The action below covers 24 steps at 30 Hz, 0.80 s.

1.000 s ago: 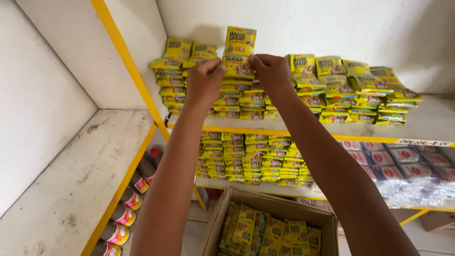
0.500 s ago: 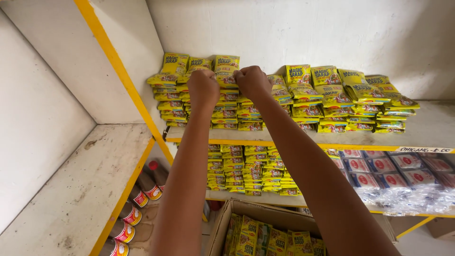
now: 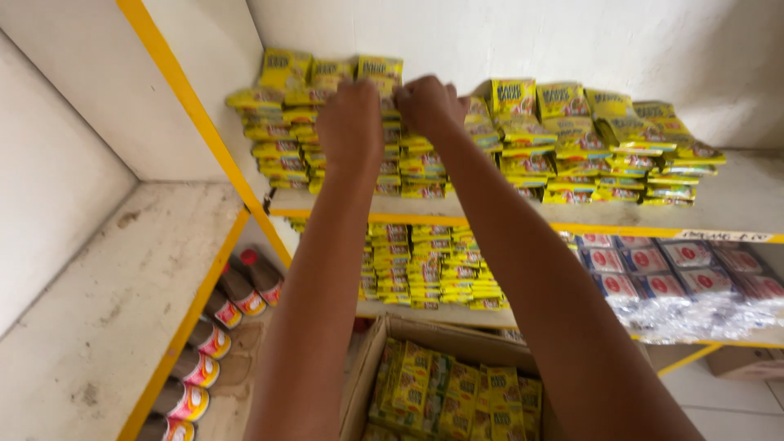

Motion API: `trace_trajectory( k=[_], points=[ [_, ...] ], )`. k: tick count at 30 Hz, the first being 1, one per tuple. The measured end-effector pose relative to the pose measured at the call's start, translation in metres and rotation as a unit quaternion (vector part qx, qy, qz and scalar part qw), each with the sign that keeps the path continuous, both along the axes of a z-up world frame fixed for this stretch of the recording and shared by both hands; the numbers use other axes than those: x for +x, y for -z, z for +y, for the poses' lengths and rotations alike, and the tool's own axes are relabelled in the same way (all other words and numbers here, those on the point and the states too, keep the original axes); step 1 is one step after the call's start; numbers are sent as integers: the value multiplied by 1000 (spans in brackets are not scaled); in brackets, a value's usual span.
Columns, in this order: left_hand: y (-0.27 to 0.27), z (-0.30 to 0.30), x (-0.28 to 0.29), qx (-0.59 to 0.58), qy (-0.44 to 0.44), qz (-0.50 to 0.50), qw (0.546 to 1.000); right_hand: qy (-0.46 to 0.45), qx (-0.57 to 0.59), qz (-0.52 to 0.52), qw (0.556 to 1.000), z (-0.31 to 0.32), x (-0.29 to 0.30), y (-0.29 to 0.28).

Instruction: Stocking seasoning packets from a box onto retail shelves.

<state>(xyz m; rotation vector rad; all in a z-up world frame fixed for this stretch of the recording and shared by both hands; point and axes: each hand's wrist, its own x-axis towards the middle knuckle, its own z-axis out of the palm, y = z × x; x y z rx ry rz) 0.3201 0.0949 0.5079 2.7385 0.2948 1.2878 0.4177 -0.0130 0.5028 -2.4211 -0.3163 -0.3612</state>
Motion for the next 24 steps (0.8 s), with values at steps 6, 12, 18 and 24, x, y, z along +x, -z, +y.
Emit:
trace_trajectory(
  k=[6,12,18,24],
  points=[
    [-1,-28,-85,25,156,-141,977,-101,57,-152,981,-63,-34,3],
    [173,-85,-210,-434,312,33,845,-240,142,-116,953,-184,-170,119],
    [547,-80,-239,-685,97,261,673,-253,345,431,795,-241,-198,472],
    [618,-44,-237,-581,16,367,726,-190,-103,391,895,-233,-234,583]
  ],
)
